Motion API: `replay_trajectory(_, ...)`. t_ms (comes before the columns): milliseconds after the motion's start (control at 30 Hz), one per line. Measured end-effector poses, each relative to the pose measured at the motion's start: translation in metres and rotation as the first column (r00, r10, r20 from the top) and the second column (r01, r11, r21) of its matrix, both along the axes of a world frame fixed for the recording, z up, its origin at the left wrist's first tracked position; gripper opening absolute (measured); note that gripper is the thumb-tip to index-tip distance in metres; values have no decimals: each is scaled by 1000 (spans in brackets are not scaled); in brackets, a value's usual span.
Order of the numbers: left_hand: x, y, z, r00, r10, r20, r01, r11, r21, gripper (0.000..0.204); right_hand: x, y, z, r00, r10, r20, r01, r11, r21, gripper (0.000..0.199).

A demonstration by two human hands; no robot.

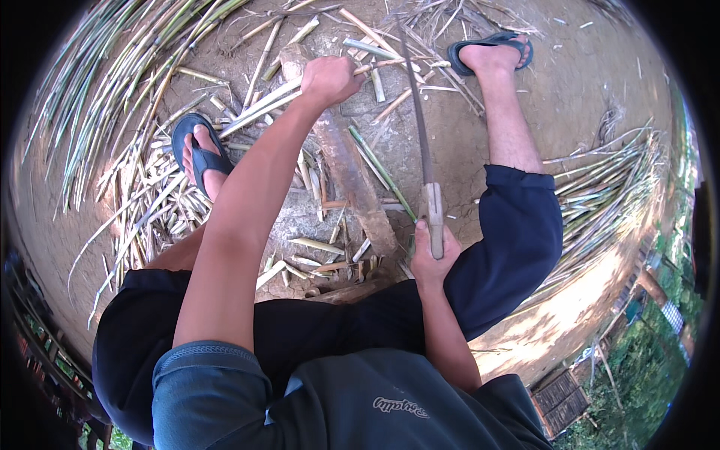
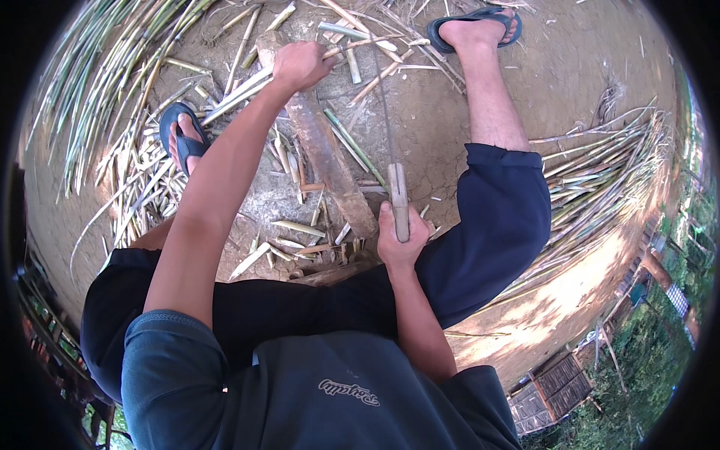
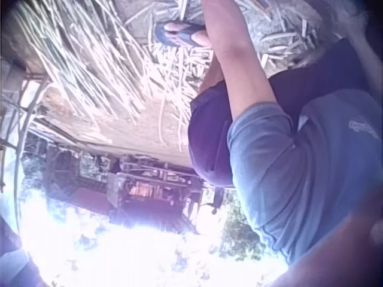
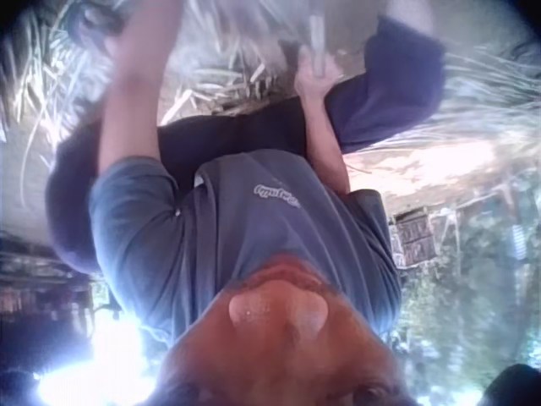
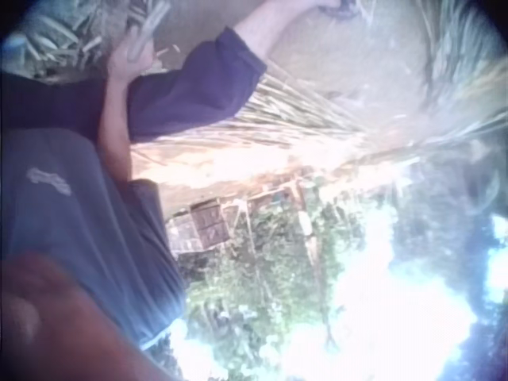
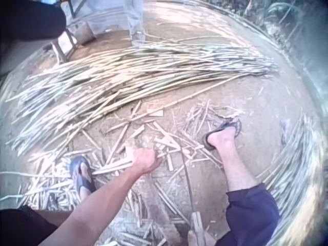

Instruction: The person sits on the ground and uses a large knife to chop long bamboo stalks into smaller pieces. They repeatedly pick up stalks, position them on a wooden block, and strike them with the knife to create uniform segments.

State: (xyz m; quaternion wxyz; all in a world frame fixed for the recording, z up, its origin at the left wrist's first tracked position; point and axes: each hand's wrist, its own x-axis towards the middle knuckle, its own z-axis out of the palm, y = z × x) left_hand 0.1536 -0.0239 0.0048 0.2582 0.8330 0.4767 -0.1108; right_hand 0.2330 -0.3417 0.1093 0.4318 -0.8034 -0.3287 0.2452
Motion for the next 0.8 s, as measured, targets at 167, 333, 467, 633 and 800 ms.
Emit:
replay_trajectory(167, 0, 17, 3, 998, -52, 26, 55, 993, -101, 45, -15, -5, -7, 995, -99, 34, 103, 981, -164, 26)
replay_trajectory(333, -9, 51, -8, 974, 64, 216, 32, 909, -416, 59, -22, 3, -33, 990, 143, 17, -125, 909, -397, 27)
replay_trajectory(467, -21, 50, -6, 911, 182, 369, 40, 853, -521, 57, -7, 47, -31, 794, 581, 180, -250, 582, -773, 36)
replay_trajectory(633, -23, 47, 4, 915, 29, 402, 144, 908, -393, 44, 47, 192, -25, 534, 442, 721, -460, 867, -191, 37)
replay_trajectory(800, -23, 53, 22, 916, -16, 402, 200, 885, -421, 40, 85, 262, -60, 199, 561, 803, -675, 673, -303, 39)
